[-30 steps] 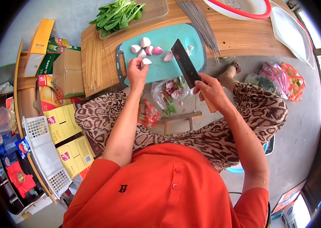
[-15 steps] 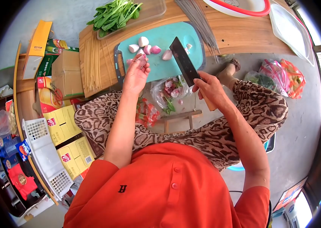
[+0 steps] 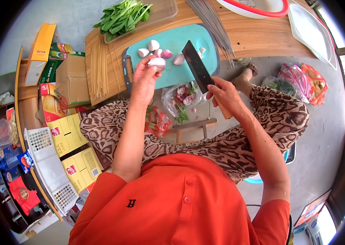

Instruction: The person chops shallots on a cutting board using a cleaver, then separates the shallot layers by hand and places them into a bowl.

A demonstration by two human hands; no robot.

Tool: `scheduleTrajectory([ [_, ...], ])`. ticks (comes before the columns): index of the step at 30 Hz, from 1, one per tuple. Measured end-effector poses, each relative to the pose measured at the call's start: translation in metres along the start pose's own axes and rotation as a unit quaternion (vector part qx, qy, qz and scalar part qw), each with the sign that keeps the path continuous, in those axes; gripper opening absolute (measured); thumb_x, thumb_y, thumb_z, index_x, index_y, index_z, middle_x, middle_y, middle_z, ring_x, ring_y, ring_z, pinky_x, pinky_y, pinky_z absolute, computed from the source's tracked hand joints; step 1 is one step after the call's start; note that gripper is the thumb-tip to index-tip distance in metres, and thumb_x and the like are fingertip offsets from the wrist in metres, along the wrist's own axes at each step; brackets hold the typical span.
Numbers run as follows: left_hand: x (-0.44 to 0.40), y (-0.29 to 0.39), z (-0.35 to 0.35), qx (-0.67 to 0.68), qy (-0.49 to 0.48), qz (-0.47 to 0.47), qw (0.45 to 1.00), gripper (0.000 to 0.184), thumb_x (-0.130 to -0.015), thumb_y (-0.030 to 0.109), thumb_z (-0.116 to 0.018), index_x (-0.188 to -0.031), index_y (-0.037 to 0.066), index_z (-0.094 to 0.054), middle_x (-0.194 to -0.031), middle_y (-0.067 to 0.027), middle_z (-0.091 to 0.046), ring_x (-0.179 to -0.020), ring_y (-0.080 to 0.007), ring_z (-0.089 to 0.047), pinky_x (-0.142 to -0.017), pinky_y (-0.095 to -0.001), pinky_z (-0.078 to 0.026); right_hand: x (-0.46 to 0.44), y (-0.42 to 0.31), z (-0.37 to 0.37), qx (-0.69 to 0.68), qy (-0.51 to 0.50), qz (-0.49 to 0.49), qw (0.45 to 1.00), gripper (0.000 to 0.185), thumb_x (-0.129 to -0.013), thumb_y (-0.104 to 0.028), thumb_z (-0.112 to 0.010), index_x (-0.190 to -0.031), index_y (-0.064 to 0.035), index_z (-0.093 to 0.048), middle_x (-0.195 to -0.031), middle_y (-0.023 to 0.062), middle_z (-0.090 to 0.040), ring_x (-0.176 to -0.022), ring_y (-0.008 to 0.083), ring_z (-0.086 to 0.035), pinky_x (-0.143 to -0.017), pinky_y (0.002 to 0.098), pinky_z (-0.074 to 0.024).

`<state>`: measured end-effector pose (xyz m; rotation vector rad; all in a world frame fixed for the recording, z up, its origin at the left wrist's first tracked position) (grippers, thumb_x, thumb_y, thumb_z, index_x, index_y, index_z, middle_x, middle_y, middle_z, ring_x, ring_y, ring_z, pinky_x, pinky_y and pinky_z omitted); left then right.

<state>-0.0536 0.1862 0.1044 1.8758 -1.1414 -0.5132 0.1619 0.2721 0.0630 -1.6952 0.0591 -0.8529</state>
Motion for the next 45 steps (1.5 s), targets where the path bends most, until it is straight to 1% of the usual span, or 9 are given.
scheduleTrajectory([
  [6,0.001,0.013,0.004,-0.285,0.045,-0.101,0.952,0.032,-0.081,-0.003,-0.065,-0.113,0.001,-0.061,-0.109,-0.0070,-0.062,-0.089,-0.0151,-0.062,-0.074,-0.0283,-0.052,-0.001,0.000,-0.001,0.004,-0.007,-0.001,1.000,0.031,-0.099,-0.017,-0.047,-0.125,-0.0018,-0.056,-0.075,0.0042,-0.060,-0.056,0.0087,-0.052,-0.054,0.0237,-0.0447],
  [8,0.007,0.027,-0.003,-0.481,0.075,-0.172,0.857,0.032,-0.078,-0.004,-0.066,-0.109,0.003,-0.063,-0.103,-0.0062,-0.062,-0.082,-0.0142,-0.063,-0.072,-0.0285,-0.052,0.000,0.001,-0.001,0.008,-0.005,-0.002,1.000,0.032,-0.099,-0.017,-0.047,-0.126,-0.0019,-0.055,-0.075,0.0041,-0.060,-0.056,0.0087,-0.052,-0.054,0.0237,-0.0447],
  [23,0.016,0.025,0.108,-0.540,0.288,-0.162,0.774,0.032,-0.078,-0.002,-0.066,-0.110,0.003,-0.061,-0.095,-0.0106,-0.058,-0.082,-0.0216,-0.061,-0.070,-0.0337,-0.051,0.000,0.000,-0.002,0.009,-0.001,-0.003,1.000,0.032,-0.098,-0.016,-0.047,-0.125,-0.0009,-0.056,-0.076,0.0051,-0.060,-0.056,0.0097,-0.052,-0.054,0.0248,-0.0443],
  [28,-0.012,0.021,0.163,-0.561,0.337,-0.063,0.753,0.048,-0.077,0.036,-0.075,-0.102,-0.003,-0.062,-0.090,-0.0142,-0.058,-0.083,-0.0311,-0.058,-0.073,-0.0432,-0.047,-0.001,0.000,-0.006,0.006,-0.011,-0.004,1.000,0.032,-0.099,-0.016,-0.047,-0.126,-0.0009,-0.055,-0.075,0.0048,-0.060,-0.056,0.0091,-0.051,-0.054,0.0238,-0.0442],
  [32,-0.035,0.004,0.180,-0.530,0.312,-0.018,0.788,0.043,-0.073,0.034,-0.076,-0.094,-0.001,-0.065,-0.086,-0.0145,-0.061,-0.082,-0.0311,-0.061,-0.074,-0.0424,-0.047,0.000,-0.001,-0.004,0.004,0.001,-0.001,1.000,0.027,-0.097,-0.014,-0.048,-0.117,-0.0009,-0.058,-0.075,0.0052,-0.061,-0.055,0.0102,-0.052,-0.053,0.0251,-0.0442],
  [35,-0.041,-0.002,0.184,-0.569,0.288,-0.012,0.770,0.034,-0.078,0.022,-0.075,-0.100,-0.001,-0.064,-0.081,-0.0077,-0.066,-0.064,-0.0152,-0.062,-0.054,-0.0281,-0.050,0.000,0.000,-0.003,0.005,0.002,-0.002,1.000,0.025,-0.097,-0.014,-0.048,-0.115,-0.0010,-0.059,-0.075,0.0049,-0.061,-0.055,0.0099,-0.052,-0.053,0.0248,-0.0441],
  [37,-0.030,0.009,0.163,-0.544,0.280,-0.079,0.787,0.028,-0.068,0.017,-0.075,-0.090,0.003,-0.066,-0.088,-0.0143,-0.062,-0.080,-0.0271,-0.063,-0.073,-0.0380,-0.050,-0.001,0.001,-0.003,-0.002,0.001,-0.003,1.000,0.024,-0.097,-0.014,-0.048,-0.115,-0.0011,-0.059,-0.074,0.0047,-0.061,-0.054,0.0098,-0.052,-0.053,0.0247,-0.0441],
  [41,-0.011,0.026,0.133,-0.576,0.286,-0.132,0.754,0.027,-0.069,0.009,-0.073,-0.094,0.004,-0.065,-0.092,-0.0123,-0.059,-0.079,-0.0241,-0.064,-0.073,-0.0344,-0.051,0.000,-0.001,-0.005,0.011,-0.001,0.001,1.000,0.025,-0.097,-0.014,-0.048,-0.115,-0.0011,-0.059,-0.074,0.0048,-0.061,-0.054,0.0095,-0.051,-0.054,0.0246,-0.0442],
  [45,-0.006,0.035,0.111,-0.486,0.241,-0.156,0.825,0.027,-0.074,0.001,-0.068,-0.100,0.004,-0.063,-0.095,-0.0082,-0.056,-0.082,-0.0181,-0.063,-0.074,-0.0299,-0.051,-0.002,0.001,-0.006,0.001,-0.006,-0.001,1.000,0.027,-0.097,-0.014,-0.049,-0.119,-0.0019,-0.059,-0.075,0.0050,-0.061,-0.054,0.0095,-0.051,-0.054,0.0249,-0.0443],
])
Point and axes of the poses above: each hand's wrist, its own x-axis away from the middle knuckle, its own z-axis out of the back of the hand, y = z × x, the point moved 10 cm from there along -x, towards the middle knuckle
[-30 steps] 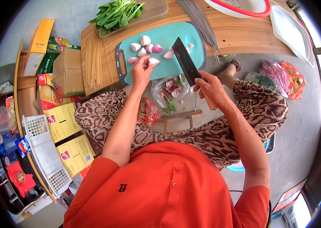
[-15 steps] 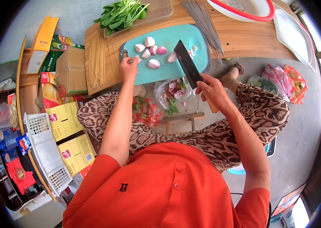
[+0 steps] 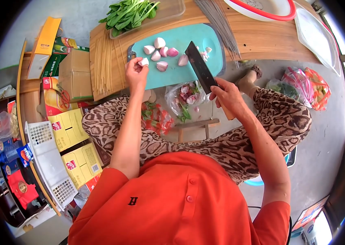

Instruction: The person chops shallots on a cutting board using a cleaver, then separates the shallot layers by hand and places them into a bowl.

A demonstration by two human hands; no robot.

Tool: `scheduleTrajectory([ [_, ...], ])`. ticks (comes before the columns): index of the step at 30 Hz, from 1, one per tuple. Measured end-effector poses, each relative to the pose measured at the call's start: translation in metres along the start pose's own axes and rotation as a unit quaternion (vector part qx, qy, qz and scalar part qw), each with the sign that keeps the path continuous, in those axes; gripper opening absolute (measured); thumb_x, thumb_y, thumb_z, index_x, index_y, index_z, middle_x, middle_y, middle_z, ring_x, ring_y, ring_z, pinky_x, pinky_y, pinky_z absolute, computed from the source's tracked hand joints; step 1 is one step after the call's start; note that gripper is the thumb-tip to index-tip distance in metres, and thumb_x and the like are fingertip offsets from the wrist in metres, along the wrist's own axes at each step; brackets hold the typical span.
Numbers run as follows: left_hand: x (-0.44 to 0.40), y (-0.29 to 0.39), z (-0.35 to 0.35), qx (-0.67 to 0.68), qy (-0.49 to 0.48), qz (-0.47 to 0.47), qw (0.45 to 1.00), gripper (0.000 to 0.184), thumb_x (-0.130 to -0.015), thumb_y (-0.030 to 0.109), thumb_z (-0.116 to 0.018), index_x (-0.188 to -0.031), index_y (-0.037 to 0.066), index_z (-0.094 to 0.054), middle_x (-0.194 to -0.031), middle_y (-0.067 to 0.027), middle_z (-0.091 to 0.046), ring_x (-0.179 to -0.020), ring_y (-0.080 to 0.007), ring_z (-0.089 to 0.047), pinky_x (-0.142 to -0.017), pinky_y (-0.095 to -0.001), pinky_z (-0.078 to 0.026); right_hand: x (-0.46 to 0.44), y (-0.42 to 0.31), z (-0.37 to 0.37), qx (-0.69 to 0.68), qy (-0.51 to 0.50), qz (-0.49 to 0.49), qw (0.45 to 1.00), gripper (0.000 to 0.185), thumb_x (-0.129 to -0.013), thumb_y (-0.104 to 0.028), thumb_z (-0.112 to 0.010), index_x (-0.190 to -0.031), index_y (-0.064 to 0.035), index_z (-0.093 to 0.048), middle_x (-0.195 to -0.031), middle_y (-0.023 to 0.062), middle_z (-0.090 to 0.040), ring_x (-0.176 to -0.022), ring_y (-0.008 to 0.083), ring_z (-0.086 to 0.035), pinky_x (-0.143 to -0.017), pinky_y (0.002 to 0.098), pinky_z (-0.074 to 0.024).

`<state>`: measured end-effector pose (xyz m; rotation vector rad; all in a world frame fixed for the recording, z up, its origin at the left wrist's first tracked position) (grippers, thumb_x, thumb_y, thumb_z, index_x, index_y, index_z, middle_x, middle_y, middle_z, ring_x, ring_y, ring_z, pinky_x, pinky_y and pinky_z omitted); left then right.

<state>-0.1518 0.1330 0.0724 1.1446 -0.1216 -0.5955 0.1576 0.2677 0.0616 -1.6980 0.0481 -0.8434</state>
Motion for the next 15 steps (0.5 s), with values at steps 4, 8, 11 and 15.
scheduleTrajectory([
  [4,0.008,0.015,-0.009,0.218,-0.053,0.066,0.972,0.029,-0.080,-0.005,-0.063,-0.108,0.002,-0.057,-0.106,-0.0064,-0.055,-0.085,-0.0155,-0.062,-0.079,-0.0290,-0.052,-0.002,0.002,0.000,0.016,-0.011,0.003,1.000,0.033,-0.099,-0.016,-0.047,-0.128,-0.0015,-0.054,-0.075,0.0045,-0.060,-0.055,0.0087,-0.052,-0.053,0.0236,-0.0446],
  [8,0.018,0.037,-0.016,0.357,-0.095,0.123,0.921,0.032,-0.083,-0.007,-0.060,-0.112,0.002,-0.053,-0.110,-0.0066,-0.056,-0.090,-0.0166,-0.061,-0.083,-0.0298,-0.051,-0.002,0.004,0.001,0.023,-0.006,0.007,1.000,0.035,-0.098,-0.016,-0.048,-0.130,-0.0020,-0.053,-0.076,0.0049,-0.060,-0.055,0.0091,-0.052,-0.053,0.0236,-0.0450],
  [11,0.026,0.042,-0.026,0.427,-0.131,0.175,0.877,0.032,-0.083,-0.008,-0.059,-0.112,0.003,-0.051,-0.106,-0.0070,-0.058,-0.094,-0.0176,-0.060,-0.087,-0.0310,-0.050,-0.002,0.005,0.001,0.023,-0.008,0.007,1.000,0.036,-0.098,-0.016,-0.048,-0.131,-0.0022,-0.053,-0.077,0.0050,-0.060,-0.056,0.0092,-0.053,-0.053,0.0236,-0.0452],
  [15,0.029,0.053,-0.034,0.462,-0.164,0.169,0.855,0.027,-0.087,-0.005,-0.059,-0.112,0.004,-0.050,-0.111,-0.0111,-0.059,-0.102,-0.0222,-0.061,-0.092,-0.0345,-0.052,0.000,0.001,0.002,0.013,0.011,0.010,1.000,0.032,-0.096,-0.014,-0.049,-0.124,-0.0016,-0.057,-0.075,0.0054,-0.062,-0.054,0.0100,-0.052,-0.053,0.0254,-0.0445],
])
Point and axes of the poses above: each hand's wrist, its own x-axis away from the middle knuckle, its own z-axis out of the back of the hand, y = z × x, the point moved 10 cm from there along -x, towards the middle knuckle
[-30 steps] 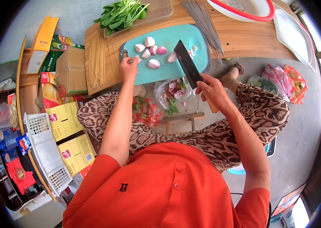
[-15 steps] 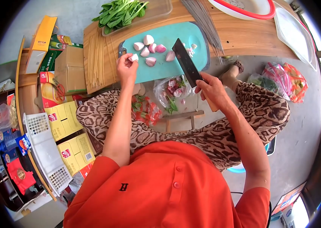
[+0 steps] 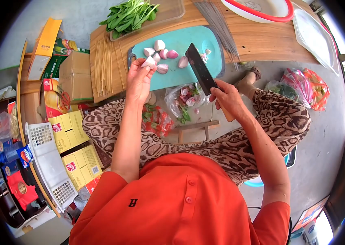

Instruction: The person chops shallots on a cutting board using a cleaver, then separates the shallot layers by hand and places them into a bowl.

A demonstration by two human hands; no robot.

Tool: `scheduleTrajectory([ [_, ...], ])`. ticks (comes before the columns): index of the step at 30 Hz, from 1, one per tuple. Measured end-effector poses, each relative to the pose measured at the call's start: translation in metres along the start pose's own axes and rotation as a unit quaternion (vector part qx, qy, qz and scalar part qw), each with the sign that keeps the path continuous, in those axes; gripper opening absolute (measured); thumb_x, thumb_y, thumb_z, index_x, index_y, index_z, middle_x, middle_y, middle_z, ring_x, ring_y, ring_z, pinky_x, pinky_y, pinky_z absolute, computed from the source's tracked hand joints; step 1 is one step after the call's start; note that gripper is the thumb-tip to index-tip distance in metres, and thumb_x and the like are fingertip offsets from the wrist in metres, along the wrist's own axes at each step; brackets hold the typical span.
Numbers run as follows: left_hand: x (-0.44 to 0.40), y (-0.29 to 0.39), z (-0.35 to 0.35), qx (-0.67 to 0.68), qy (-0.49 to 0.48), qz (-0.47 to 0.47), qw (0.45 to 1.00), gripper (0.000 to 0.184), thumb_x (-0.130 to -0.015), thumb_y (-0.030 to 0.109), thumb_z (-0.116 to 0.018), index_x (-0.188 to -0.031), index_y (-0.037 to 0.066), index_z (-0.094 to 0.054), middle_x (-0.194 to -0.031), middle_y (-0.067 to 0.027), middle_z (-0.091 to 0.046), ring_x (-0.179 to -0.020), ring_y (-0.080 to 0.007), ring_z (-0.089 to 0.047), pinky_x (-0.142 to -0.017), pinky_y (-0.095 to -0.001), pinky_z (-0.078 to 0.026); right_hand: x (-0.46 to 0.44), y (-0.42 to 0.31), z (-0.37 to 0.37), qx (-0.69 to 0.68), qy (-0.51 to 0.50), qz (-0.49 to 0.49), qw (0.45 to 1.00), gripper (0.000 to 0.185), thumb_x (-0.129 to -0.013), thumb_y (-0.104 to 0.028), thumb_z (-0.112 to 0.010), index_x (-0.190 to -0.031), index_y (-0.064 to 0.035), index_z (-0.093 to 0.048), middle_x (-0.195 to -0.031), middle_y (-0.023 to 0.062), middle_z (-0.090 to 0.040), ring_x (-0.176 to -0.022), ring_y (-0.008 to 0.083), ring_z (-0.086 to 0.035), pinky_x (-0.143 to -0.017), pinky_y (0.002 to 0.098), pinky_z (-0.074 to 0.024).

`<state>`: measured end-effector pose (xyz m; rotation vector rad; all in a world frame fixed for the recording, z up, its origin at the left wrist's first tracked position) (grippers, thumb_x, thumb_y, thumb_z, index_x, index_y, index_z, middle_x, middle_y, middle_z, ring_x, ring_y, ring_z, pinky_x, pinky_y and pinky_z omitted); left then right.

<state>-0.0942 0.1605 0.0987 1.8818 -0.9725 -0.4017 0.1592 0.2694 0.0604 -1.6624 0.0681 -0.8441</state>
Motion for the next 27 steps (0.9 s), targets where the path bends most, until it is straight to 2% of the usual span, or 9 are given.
scheduleTrajectory([
  [5,0.005,0.006,-0.021,0.048,-0.039,0.004,0.998,0.028,-0.087,-0.005,-0.058,-0.112,0.004,-0.050,-0.112,-0.0130,-0.060,-0.108,-0.0252,-0.061,-0.094,-0.0347,-0.052,0.001,0.001,0.001,-0.014,0.004,0.000,1.000,0.031,-0.096,-0.014,-0.049,-0.123,-0.0013,-0.058,-0.074,0.0050,-0.062,-0.053,0.0098,-0.052,-0.053,0.0252,-0.0446],
  [7,0.008,0.003,-0.030,0.027,-0.038,0.023,0.999,0.026,-0.086,-0.004,-0.060,-0.110,0.003,-0.051,-0.109,-0.0111,-0.060,-0.099,-0.0209,-0.062,-0.090,-0.0361,-0.051,0.001,0.000,0.003,-0.020,0.008,0.001,1.000,0.031,-0.096,-0.014,-0.050,-0.122,-0.0013,-0.058,-0.073,0.0048,-0.061,-0.053,0.0097,-0.052,-0.052,0.0252,-0.0445],
  [11,0.014,-0.034,-0.009,-0.044,-0.029,0.067,0.996,0.024,-0.086,-0.002,-0.061,-0.108,0.002,-0.052,-0.108,-0.0100,-0.060,-0.099,-0.0189,-0.062,-0.087,-0.0345,-0.053,-0.006,-0.007,0.018,0.006,0.039,0.035,0.999,0.032,-0.094,-0.015,-0.053,-0.124,-0.0035,-0.058,-0.073,0.0047,-0.062,-0.054,0.0090,-0.052,-0.053,0.0255,-0.0449],
  [13,0.021,-0.050,0.007,-0.157,0.004,0.093,0.983,0.024,-0.087,-0.002,-0.059,-0.110,0.003,-0.053,-0.113,-0.0097,-0.059,-0.100,-0.0200,-0.062,-0.084,-0.0327,-0.054,-0.012,-0.028,0.033,0.108,0.108,0.107,0.982,0.037,-0.091,-0.017,-0.058,-0.125,-0.0045,-0.057,-0.073,0.0106,-0.063,-0.055,0.0170,-0.056,-0.056,0.0303,-0.0475],
  [14,0.025,-0.055,0.014,-0.176,0.023,0.108,0.978,0.022,-0.088,-0.002,-0.059,-0.109,0.003,-0.053,-0.112,-0.0078,-0.058,-0.096,-0.0174,-0.062,-0.081,-0.0317,-0.055,-0.013,-0.041,0.038,0.193,0.138,0.136,0.962,0.043,-0.086,-0.020,-0.060,-0.126,-0.0057,-0.055,-0.077,0.0181,-0.065,-0.063,0.0295,-0.062,-0.063,0.0375,-0.0500],
  [17,0.031,-0.065,0.034,-0.193,0.059,0.121,0.972,0.021,-0.088,-0.001,-0.059,-0.108,0.002,-0.053,-0.109,-0.0074,-0.057,-0.097,-0.0175,-0.062,-0.079,-0.0306,-0.055,-0.030,-0.058,0.047,0.291,0.165,0.196,0.922,0.045,-0.085,-0.021,-0.058,-0.127,-0.0075,-0.055,-0.082,0.0215,-0.066,-0.075,0.0377,-0.064,-0.070,0.0431,-0.0499],
  [19,0.033,-0.063,0.042,-0.196,0.074,0.119,0.970,0.022,-0.088,-0.001,-0.060,-0.108,0.001,-0.053,-0.108,-0.0075,-0.057,-0.095,-0.0180,-0.062,-0.078,-0.0303,-0.056,-0.038,-0.058,0.052,0.257,0.157,0.174,0.938,0.045,-0.085,-0.021,-0.056,-0.128,-0.0085,-0.055,-0.085,0.0210,-0.067,-0.082,0.0388,-0.064,-0.074,0.0455,-0.0494],
  [22,0.032,-0.054,0.066,-0.197,0.137,0.078,0.968,0.023,-0.083,-0.003,-0.063,-0.105,-0.002,-0.056,-0.101,-0.0080,-0.059,-0.084,-0.0155,-0.063,-0.071,-0.0258,-0.056,-0.037,-0.068,0.059,0.326,0.190,0.187,0.907,0.048,-0.085,-0.019,-0.058,-0.132,-0.0118,-0.054,-0.083,0.0212,-0.065,-0.076,0.0363,-0.063,-0.072,0.0411,-0.0499],
  [27,0.006,-0.043,0.092,-0.239,0.169,0.011,0.956,0.026,-0.083,-0.005,-0.063,-0.108,-0.003,-0.056,-0.101,-0.0082,-0.060,-0.085,-0.0149,-0.063,-0.071,-0.0265,-0.056,-0.030,-0.081,0.070,0.470,0.138,0.195,0.850,0.043,-0.083,-0.016,-0.053,-0.126,-0.0156,-0.056,-0.084,0.0244,-0.065,-0.080,0.0416,-0.062,-0.074,0.0488,-0.0493],
])
Point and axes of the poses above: each hand's wrist, its own x-axis away from the middle knuckle, its own z-axis out of the back of the hand, y = z × x, the point moved 10 cm from there along -x, towards the middle knuckle
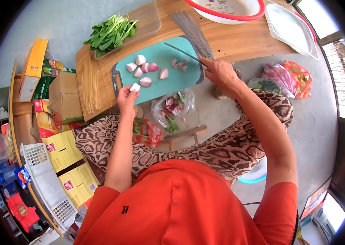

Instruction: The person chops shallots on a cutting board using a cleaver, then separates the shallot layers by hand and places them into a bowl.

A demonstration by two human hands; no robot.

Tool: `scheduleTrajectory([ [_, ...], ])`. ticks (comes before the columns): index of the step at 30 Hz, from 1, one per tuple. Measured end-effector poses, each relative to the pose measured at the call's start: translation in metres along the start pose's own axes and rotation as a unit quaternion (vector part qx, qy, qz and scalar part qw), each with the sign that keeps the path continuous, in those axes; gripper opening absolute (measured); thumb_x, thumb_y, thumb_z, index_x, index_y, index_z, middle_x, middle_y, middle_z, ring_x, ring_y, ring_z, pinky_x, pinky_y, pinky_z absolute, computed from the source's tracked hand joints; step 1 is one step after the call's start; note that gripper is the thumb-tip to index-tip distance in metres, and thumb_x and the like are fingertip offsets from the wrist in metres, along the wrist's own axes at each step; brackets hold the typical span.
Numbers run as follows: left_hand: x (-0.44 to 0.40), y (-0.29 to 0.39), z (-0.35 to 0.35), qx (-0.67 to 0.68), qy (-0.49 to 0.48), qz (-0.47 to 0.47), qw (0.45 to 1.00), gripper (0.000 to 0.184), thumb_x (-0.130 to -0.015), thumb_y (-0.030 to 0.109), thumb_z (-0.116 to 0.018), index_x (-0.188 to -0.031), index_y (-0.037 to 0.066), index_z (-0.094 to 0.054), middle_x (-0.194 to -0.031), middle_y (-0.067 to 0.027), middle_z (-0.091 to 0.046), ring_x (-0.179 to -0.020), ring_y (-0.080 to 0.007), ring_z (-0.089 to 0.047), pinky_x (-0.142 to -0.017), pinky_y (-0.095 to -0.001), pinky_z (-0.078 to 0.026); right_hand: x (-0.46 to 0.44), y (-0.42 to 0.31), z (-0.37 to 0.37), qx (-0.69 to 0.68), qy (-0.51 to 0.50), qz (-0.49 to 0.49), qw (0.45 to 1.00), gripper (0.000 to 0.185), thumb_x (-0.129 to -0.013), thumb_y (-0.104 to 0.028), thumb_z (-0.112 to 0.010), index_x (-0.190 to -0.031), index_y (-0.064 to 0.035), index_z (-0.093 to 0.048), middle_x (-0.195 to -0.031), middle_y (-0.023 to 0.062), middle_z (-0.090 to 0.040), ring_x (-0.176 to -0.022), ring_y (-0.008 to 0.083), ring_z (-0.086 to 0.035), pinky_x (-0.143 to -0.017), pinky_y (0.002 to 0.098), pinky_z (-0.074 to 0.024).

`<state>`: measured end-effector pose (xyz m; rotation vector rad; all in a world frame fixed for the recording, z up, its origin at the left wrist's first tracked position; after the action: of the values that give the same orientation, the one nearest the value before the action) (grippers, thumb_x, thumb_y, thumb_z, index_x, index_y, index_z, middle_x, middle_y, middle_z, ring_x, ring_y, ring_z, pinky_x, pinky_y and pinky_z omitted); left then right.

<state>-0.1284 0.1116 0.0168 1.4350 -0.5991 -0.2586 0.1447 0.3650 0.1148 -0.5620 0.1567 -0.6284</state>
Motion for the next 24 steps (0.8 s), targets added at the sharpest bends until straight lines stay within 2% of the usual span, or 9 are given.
scheduleTrajectory([
  [4,-0.010,0.016,0.002,0.000,0.003,-0.060,0.998,0.035,-0.084,-0.005,-0.061,-0.118,-0.003,-0.055,-0.111,-0.0095,-0.059,-0.093,-0.0160,-0.061,-0.076,-0.0285,-0.054,0.012,0.000,0.002,0.086,0.011,0.052,0.995,0.049,-0.083,-0.011,-0.054,-0.131,-0.0141,-0.052,-0.093,0.0203,-0.065,-0.081,0.0380,-0.063,-0.072,0.0466,-0.0502],
  [8,-0.006,0.017,0.026,-0.174,0.103,-0.083,0.976,0.034,-0.085,-0.005,-0.056,-0.118,0.002,-0.058,-0.109,-0.0085,-0.061,-0.088,-0.0175,-0.061,-0.076,-0.0299,-0.050,0.026,0.004,0.005,0.168,-0.005,0.062,0.984,0.052,-0.082,-0.008,-0.056,-0.134,-0.0122,-0.050,-0.098,0.0168,-0.065,-0.082,0.0348,-0.064,-0.071,0.0450,-0.0500],
  [12,0.044,0.066,-0.079,-0.230,-0.130,-0.282,0.922,0.028,-0.087,-0.006,-0.052,-0.109,0.005,-0.065,-0.098,-0.0093,-0.065,-0.087,-0.0202,-0.063,-0.077,-0.0316,-0.049,0.036,-0.008,0.005,0.227,0.001,0.135,0.964,0.055,-0.081,-0.006,-0.058,-0.135,-0.0114,-0.049,-0.096,0.0151,-0.064,-0.082,0.0333,-0.064,-0.071,0.0435,-0.0503],
  [14,0.056,0.043,-0.121,-0.246,-0.228,-0.189,0.923,0.030,-0.085,-0.004,-0.055,-0.112,0.004,-0.064,-0.107,-0.0132,-0.065,-0.096,-0.0245,-0.064,-0.083,-0.0338,-0.049,0.041,-0.011,0.005,0.224,0.010,0.138,0.965,0.054,-0.079,-0.004,-0.059,-0.133,-0.0107,-0.051,-0.095,0.0153,-0.064,-0.082,0.0334,-0.064,-0.071,0.0434,-0.0503],
  [17,0.058,0.033,-0.148,-0.308,-0.264,-0.211,0.889,0.033,-0.083,-0.002,-0.058,-0.115,0.002,-0.063,-0.119,-0.0178,-0.061,-0.109,-0.0316,-0.060,-0.093,-0.0382,-0.047,0.050,-0.011,0.021,0.049,0.082,0.111,0.989,0.048,-0.082,-0.005,-0.059,-0.130,-0.0085,-0.054,-0.084,0.0117,-0.064,-0.074,0.0265,-0.064,-0.066,0.0377,-0.0504],
  [18,0.052,0.033,-0.149,-0.329,-0.242,-0.250,0.878,0.034,-0.082,-0.001,-0.059,-0.117,0.001,-0.061,-0.123,-0.0196,-0.058,-0.114,-0.0344,-0.056,-0.097,-0.0401,-0.044,0.049,0.014,0.010,-0.135,0.026,-0.043,0.990,0.039,-0.085,-0.008,-0.058,-0.124,-0.0068,-0.056,-0.080,0.0093,-0.062,-0.069,0.0218,-0.062,-0.062,0.0340,-0.0493],
  [19,0.046,0.038,-0.150,-0.349,-0.219,-0.289,0.864,0.036,-0.082,0.000,-0.060,-0.118,-0.001,-0.060,-0.128,-0.0214,-0.055,-0.119,-0.0371,-0.053,-0.101,-0.0420,-0.042,0.059,0.036,-0.011,-0.311,-0.028,-0.195,0.930,0.031,-0.088,-0.010,-0.058,-0.119,-0.0051,-0.059,-0.076,0.0069,-0.061,-0.064,0.0172,-0.060,-0.059,0.0303,-0.0482],
  [22,0.016,0.039,-0.142,-0.367,-0.177,-0.262,0.875,0.039,-0.082,0.002,-0.060,-0.121,-0.002,-0.058,-0.130,-0.0224,-0.053,-0.121,-0.0382,-0.050,-0.103,-0.0418,-0.040,0.071,0.044,-0.049,-0.565,-0.029,-0.202,0.799,0.019,-0.092,-0.015,-0.056,-0.108,-0.0042,-0.059,-0.073,0.0038,-0.059,-0.060,0.0118,-0.055,-0.055,0.0255,-0.0456],
  [24,0.014,0.048,-0.148,-0.344,-0.176,-0.260,0.885,0.039,-0.084,0.004,-0.059,-0.123,-0.002,-0.056,-0.130,-0.0225,-0.052,-0.123,-0.0381,-0.049,-0.103,-0.0420,-0.040,0.081,0.047,-0.066,-0.598,-0.024,-0.239,0.765,0.013,-0.093,-0.014,-0.055,-0.102,-0.0049,-0.058,-0.073,0.0044,-0.059,-0.059,0.0131,-0.055,-0.055,0.0262,-0.0455],
])
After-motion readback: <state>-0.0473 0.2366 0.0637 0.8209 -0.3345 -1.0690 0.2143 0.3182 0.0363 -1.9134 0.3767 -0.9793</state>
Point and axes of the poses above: each hand's wrist, its own x-axis away from the middle knuckle, its own z-axis out of the back of the hand, y = z × x, the point moved 10 cm from there along -x, towards the middle knuckle
